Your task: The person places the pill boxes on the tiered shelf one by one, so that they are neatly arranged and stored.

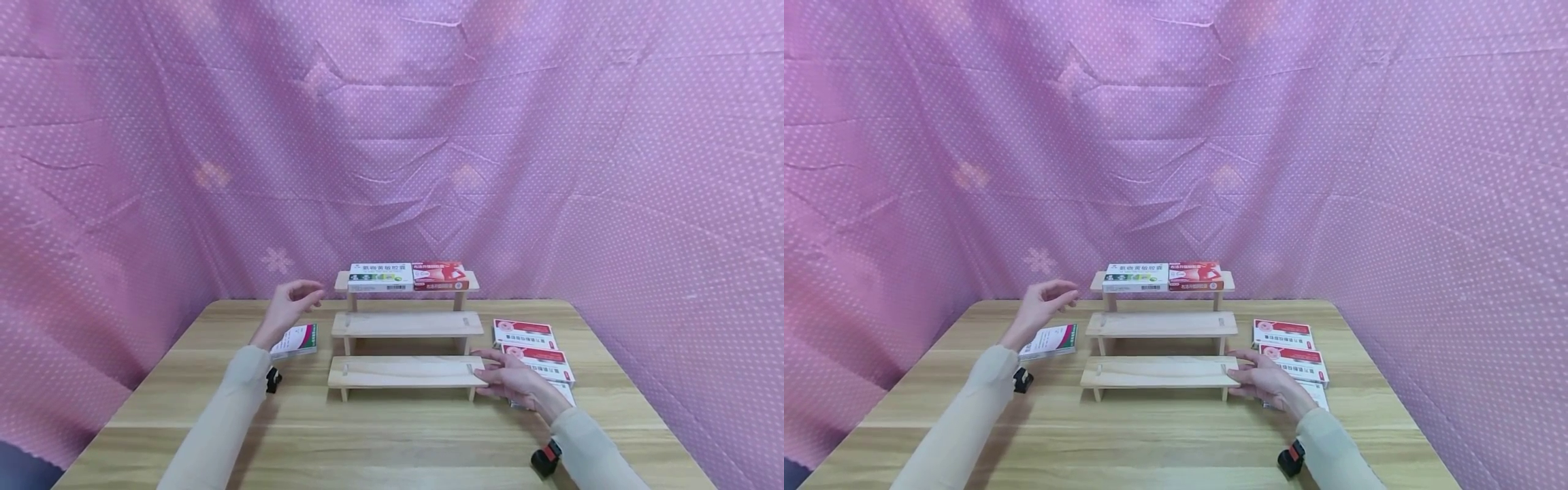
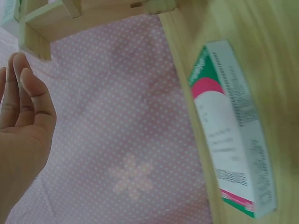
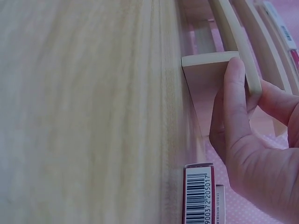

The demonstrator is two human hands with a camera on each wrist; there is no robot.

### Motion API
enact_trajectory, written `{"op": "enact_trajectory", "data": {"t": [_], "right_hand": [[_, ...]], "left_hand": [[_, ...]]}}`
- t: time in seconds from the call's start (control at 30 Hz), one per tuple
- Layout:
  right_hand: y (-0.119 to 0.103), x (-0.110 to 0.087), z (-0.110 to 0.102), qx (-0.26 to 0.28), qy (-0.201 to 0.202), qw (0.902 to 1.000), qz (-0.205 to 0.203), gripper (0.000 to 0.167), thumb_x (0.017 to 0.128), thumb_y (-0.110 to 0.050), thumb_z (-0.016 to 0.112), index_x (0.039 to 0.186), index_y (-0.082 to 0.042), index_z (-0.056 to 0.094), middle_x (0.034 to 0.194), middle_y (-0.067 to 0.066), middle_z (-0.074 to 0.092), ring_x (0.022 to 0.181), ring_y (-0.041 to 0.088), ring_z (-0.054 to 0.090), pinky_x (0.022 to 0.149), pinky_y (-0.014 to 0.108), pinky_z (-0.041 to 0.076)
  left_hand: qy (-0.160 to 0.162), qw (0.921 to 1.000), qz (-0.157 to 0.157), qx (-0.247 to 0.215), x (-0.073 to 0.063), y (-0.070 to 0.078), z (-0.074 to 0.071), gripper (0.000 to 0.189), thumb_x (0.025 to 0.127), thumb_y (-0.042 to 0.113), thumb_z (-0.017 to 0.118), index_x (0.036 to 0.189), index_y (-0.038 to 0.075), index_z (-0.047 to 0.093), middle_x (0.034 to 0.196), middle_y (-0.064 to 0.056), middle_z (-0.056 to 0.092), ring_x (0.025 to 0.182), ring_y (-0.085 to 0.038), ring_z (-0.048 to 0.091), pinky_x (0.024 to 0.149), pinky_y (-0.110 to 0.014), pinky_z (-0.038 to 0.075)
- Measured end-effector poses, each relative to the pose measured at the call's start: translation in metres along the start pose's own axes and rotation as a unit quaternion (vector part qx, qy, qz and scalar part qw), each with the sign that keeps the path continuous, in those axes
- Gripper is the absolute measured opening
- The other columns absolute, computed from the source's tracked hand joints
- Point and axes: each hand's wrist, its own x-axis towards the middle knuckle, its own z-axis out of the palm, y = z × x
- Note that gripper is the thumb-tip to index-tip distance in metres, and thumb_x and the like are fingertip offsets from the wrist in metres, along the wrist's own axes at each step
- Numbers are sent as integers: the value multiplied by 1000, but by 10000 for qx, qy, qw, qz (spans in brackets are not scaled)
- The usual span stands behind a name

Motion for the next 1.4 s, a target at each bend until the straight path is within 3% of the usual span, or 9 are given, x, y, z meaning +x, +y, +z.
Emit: {"op": "enact_trajectory", "data": {"t": [0.13,0.37,0.57,0.7,0.77,0.9,1.0,1.13,1.4], "right_hand": [[0,0,0,2,53,10000,47,70,94,-8,63,152,0,25,127,20,51,100,21,66,92,40,58],[-1,-1,-1,27,31,10000,65,70,94,-8,63,152,-1,26,128,20,51,102,23,66,93,40,57],[-2,-1,-1,7,-17,10000,-25,71,94,-8,63,152,0,24,126,20,52,101,23,66,92,40,58],[-2,0,0,-23,-39,10000,-72,70,94,-7,63,152,1,23,126,21,51,101,23,66,92,40,58],[-1,0,0,-35,-49,10000,-72,71,94,-8,63,152,1,24,127,21,50,102,23,66,93,41,57],[-1,0,0,-29,-52,10000,-71,71,94,-8,64,152,1,24,128,21,49,102,23,66,92,41,58],[0,1,0,-9,-51,10000,-85,71,94,-8,63,152,1,24,127,21,50,101,22,66,92,40,58],[0,1,-1,25,-65,9999,-93,70,95,-7,62,152,2,23,126,20,51,101,22,66,92,40,58],[1,1,-1,43,-45,10000,-46,70,95,-7,62,152,2,23,127,21,51,101,22,66,92,40,58]], "left_hand": [[-35,9998,-146,92,-6,-10,-6,37,94,32,66,121,7,65,114,-20,69,87,-12,66,71,-23,55],[37,9991,-360,201,-15,-32,-17,42,93,28,68,126,2,61,117,-18,68,96,-15,65,75,-25,55],[60,9987,-314,392,-21,-53,-29,36,93,17,67,126,2,62,125,-23,64,97,-3,64,87,-24,55],[194,9976,-397,529,-23,-67,-37,36,93,14,66,126,1,61,125,-22,64,95,2,62,86,-23,55],[255,9968,-470,590,-24,-73,-40,37,93,13,66,127,-1,60,126,-22,64,97,-1,62,83,-19,54],[134,9947,-624,805,-25,-81,-46,42,93,12,66,131,-3,57,130,-23,61,111,-20,63,87,-19,52],[-70,9912,-862,1002,-24,-85,-50,45,93,15,67,134,-1,55,133,-23,59,122,-34,57,100,-33,49],[-340,9851,-1228,1155,-23,-90,-54,52,90,20,69,137,2,53,140,-23,53,129,-42,48,109,-55,39],[-873,9714,-1507,1616,-22,-101,-56,65,82,19,77,139,2,51,149,-27,39,134,-48,36,109,-66,30]]}}
